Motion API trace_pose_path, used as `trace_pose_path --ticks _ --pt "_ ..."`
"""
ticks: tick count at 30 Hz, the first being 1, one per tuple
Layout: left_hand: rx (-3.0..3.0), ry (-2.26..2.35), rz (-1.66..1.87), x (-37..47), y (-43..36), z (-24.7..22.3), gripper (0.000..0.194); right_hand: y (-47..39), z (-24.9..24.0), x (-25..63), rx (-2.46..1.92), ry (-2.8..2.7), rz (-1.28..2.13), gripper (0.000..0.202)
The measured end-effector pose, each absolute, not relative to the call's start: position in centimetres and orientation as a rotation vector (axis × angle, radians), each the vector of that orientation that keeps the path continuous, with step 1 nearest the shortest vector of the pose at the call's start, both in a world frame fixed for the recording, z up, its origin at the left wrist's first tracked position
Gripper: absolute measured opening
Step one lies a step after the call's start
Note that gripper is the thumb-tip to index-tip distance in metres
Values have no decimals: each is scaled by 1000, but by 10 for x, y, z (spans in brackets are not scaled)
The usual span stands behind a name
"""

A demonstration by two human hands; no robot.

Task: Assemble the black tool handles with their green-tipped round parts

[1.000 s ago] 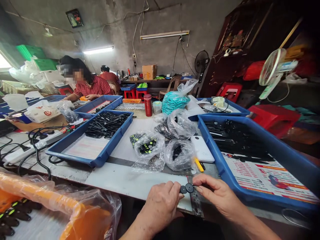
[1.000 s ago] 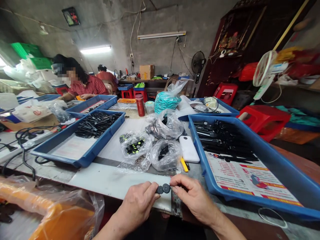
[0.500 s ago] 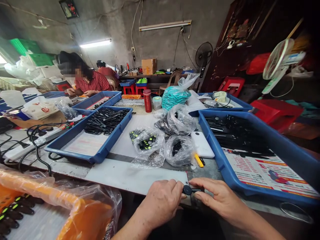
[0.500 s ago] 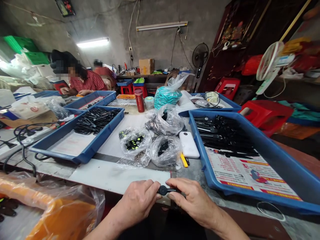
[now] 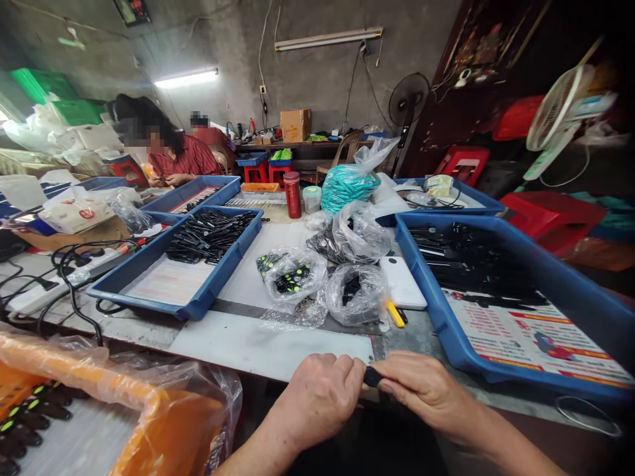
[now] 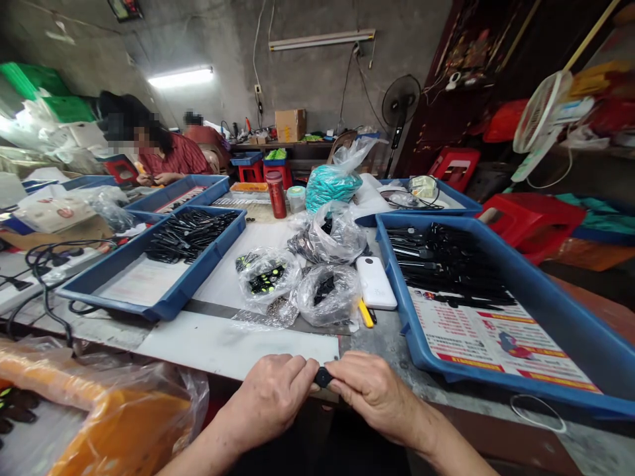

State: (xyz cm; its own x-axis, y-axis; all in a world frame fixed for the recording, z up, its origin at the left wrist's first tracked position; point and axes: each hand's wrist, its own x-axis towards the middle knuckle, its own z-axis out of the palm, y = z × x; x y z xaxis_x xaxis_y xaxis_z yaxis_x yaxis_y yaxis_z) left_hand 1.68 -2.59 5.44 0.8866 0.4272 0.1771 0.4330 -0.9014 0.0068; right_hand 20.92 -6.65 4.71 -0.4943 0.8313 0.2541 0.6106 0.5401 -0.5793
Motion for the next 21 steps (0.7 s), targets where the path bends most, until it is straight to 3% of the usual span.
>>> trace_pose_path --ticks 21 --pt "-2956 -918 -396 11 -5 26 2 -44 28 210 -1346 -2007 506 22"
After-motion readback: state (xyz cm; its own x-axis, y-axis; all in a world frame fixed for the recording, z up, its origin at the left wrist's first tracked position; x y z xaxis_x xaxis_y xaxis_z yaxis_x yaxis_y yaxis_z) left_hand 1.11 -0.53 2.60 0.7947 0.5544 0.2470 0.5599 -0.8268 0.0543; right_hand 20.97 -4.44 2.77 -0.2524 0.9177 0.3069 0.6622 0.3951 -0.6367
